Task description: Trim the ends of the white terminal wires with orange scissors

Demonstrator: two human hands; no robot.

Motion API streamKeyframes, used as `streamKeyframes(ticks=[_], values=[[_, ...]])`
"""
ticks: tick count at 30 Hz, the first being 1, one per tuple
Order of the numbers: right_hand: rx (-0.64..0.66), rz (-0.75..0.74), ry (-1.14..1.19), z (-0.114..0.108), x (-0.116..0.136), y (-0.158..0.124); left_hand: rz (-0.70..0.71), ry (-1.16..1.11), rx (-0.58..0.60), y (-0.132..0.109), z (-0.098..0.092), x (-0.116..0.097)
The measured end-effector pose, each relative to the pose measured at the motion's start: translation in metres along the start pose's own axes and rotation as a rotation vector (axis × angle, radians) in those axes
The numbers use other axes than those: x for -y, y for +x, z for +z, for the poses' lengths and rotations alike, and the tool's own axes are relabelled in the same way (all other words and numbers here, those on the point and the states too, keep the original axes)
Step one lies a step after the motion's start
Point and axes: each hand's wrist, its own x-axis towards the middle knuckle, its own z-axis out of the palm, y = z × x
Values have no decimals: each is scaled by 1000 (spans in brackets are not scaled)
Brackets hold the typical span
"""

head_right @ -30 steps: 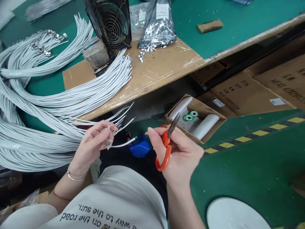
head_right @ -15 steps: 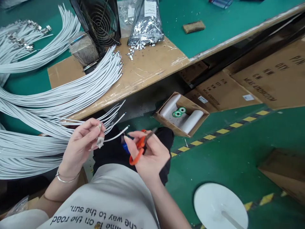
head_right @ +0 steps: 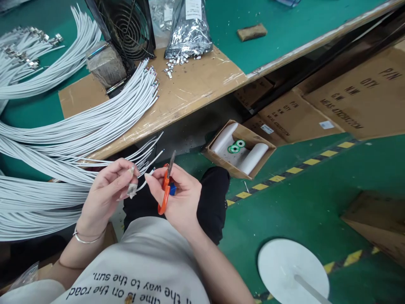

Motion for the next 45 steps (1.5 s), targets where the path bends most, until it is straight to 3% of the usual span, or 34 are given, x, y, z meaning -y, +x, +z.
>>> streamKeyframes(ticks=[12, 14, 17, 19, 23, 27, 29, 31, 33, 35, 38, 43, 45], values=[[-1, 18, 11, 0, -2, -1, 6, -25, 50, 1, -1, 0], [-55, 84, -19, -6, -14, 1, 7, -33, 59, 0, -1, 0], [-138, 306, -69, -15, -47, 6, 19, -27, 60, -1, 0, 1], [-89, 434, -80, -17, -73, 8, 41, -6, 55, -2, 1, 2], [-1, 488, -98, -18, -102, 7, 104, 30, 62, -2, 4, 3], [-162, 401, -124, -35, -91, 5, 168, 95, 54, -1, 8, 3], [-307, 252, -135, -49, -74, 4, 189, 149, 41, -2, 9, 4], [-364, 80, -169, -59, -55, 1, 208, 201, 41, -3, 11, 5], [-305, -33, -231, -60, -34, -3, 232, 243, 35, -4, 13, 7], [-156, -117, -268, -52, -18, -7, 248, 290, 15, -5, 15, 7], [34, -149, -216, -32, -3, -8, 276, 360, -2, -8, 18, 8], [41, -297, -228, -13, -2, -4, 303, 415, 31, -10, 18, 8], [30, -283, -206, -12, -4, 0, 287, 415, 47, -10, 17, 8]])
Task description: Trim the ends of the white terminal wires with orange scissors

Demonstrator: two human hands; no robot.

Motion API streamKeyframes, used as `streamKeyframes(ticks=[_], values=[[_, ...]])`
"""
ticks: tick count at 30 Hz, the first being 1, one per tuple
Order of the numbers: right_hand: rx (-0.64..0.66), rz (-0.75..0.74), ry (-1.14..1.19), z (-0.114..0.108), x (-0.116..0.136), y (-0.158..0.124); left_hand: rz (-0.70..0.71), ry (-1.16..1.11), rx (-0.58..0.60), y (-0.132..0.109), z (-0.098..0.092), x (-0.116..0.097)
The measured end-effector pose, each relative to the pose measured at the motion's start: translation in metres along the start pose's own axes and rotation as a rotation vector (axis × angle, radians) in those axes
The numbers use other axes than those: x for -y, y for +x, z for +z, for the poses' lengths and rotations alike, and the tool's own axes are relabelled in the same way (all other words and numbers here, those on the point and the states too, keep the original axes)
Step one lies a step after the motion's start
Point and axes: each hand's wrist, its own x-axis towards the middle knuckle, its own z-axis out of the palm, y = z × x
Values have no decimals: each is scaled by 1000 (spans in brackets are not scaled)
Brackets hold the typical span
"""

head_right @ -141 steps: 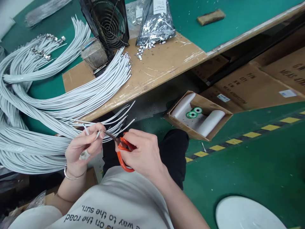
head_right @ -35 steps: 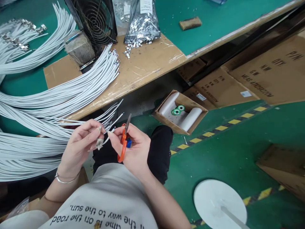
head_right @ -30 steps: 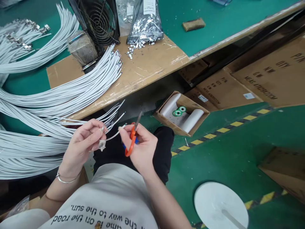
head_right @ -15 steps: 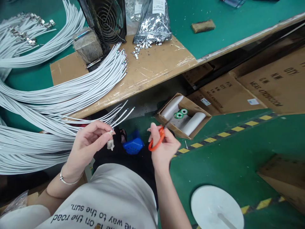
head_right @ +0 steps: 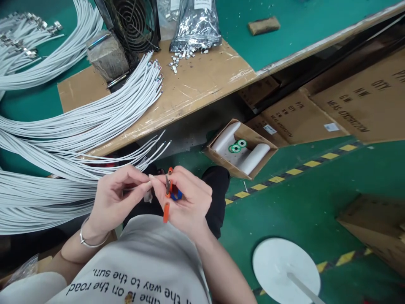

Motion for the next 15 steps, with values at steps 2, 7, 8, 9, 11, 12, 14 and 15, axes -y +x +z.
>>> streamKeyframes(ticks=[2, 7, 8, 9, 11, 12, 14, 15], values=[[-28, 137, 107, -1, -3, 5, -23, -21, 26, 0, -1, 0], [-151, 395, 304, -13, -13, 17, -49, -107, 2, -1, -3, 1], [-133, 395, 273, -16, -14, 17, -43, -107, -20, -1, -3, 1], [-98, 385, 228, -20, -16, 16, -38, -101, -40, 0, -3, 1], [4, 327, 119, -27, -16, 12, -35, -84, -57, 1, -2, 0], [61, 287, 60, -29, -16, 10, -35, -83, -52, 1, -3, -1], [163, 208, -40, -32, -15, 8, -44, -108, -28, 2, -4, -2], [206, 171, -77, -32, -14, 7, -61, -133, -17, 2, -6, -3]])
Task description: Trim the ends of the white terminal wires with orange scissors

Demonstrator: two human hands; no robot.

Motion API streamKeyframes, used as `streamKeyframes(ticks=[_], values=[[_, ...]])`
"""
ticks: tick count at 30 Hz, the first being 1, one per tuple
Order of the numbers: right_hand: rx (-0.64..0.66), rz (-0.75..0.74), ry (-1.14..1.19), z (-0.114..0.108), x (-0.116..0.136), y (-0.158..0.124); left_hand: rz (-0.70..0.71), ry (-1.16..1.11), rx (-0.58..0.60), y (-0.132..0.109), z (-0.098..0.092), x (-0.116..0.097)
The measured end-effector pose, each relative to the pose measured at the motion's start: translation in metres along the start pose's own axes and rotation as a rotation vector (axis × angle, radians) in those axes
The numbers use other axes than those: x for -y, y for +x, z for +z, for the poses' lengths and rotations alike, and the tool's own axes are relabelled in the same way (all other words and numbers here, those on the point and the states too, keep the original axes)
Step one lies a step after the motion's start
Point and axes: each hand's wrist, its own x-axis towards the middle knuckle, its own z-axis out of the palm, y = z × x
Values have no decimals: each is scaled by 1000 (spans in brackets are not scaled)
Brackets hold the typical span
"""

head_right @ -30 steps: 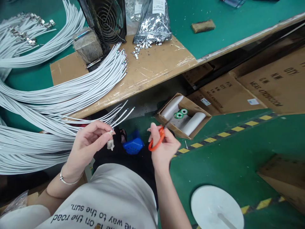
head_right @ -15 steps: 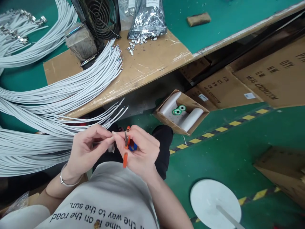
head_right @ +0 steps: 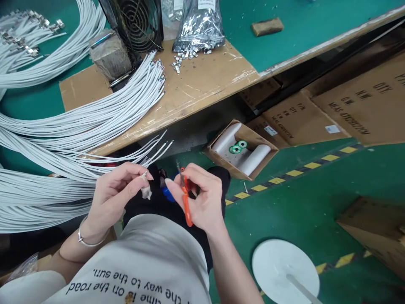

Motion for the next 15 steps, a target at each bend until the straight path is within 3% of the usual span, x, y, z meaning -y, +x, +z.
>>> streamKeyframes(ticks=[5, 15], values=[[104, -141, -117, 5, 2, 0, -166, -190, 64, 1, -7, -5], [147, -270, -246, 10, 6, 5, -245, -244, 85, 0, -14, -5]])
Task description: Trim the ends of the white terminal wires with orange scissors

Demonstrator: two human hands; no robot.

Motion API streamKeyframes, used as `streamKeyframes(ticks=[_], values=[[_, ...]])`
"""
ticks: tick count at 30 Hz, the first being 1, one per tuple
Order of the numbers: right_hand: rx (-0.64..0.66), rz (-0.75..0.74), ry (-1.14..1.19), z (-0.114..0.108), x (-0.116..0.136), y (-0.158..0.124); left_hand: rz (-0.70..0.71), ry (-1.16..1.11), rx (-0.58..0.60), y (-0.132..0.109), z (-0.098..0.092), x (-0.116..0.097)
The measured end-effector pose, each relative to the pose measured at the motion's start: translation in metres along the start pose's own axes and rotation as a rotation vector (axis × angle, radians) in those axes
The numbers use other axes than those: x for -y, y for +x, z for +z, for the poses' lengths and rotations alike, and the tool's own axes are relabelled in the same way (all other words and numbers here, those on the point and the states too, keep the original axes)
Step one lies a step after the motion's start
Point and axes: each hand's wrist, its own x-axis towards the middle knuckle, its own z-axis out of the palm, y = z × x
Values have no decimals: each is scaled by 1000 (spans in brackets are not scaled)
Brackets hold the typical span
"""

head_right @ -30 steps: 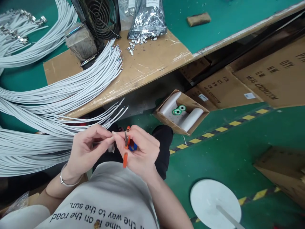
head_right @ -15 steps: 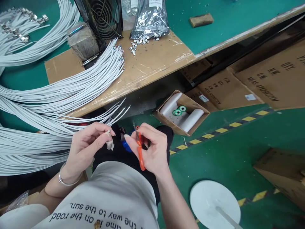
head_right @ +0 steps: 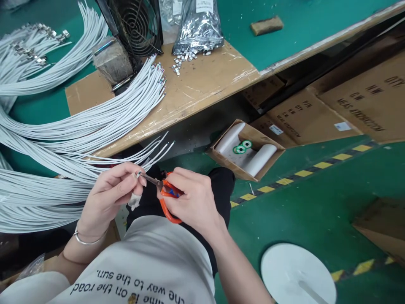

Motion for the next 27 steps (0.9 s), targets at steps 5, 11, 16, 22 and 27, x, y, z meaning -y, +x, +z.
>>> streamKeyframes(ticks=[5, 11, 16, 22, 27], values=[[1, -13, -10, 1, 0, 0, -13, -19, -20, 0, 1, -3], [6, -20, -44, -1, -3, -1, -25, 13, -22, -1, -1, -1], [3, -70, -83, -1, -4, 0, -42, -55, -7, -1, 0, -4], [-3, -90, -126, -2, -4, 0, -64, -56, 14, -1, 0, -7], [-13, -95, -130, 0, -4, -2, -68, -7, 5, -1, -1, -6]])
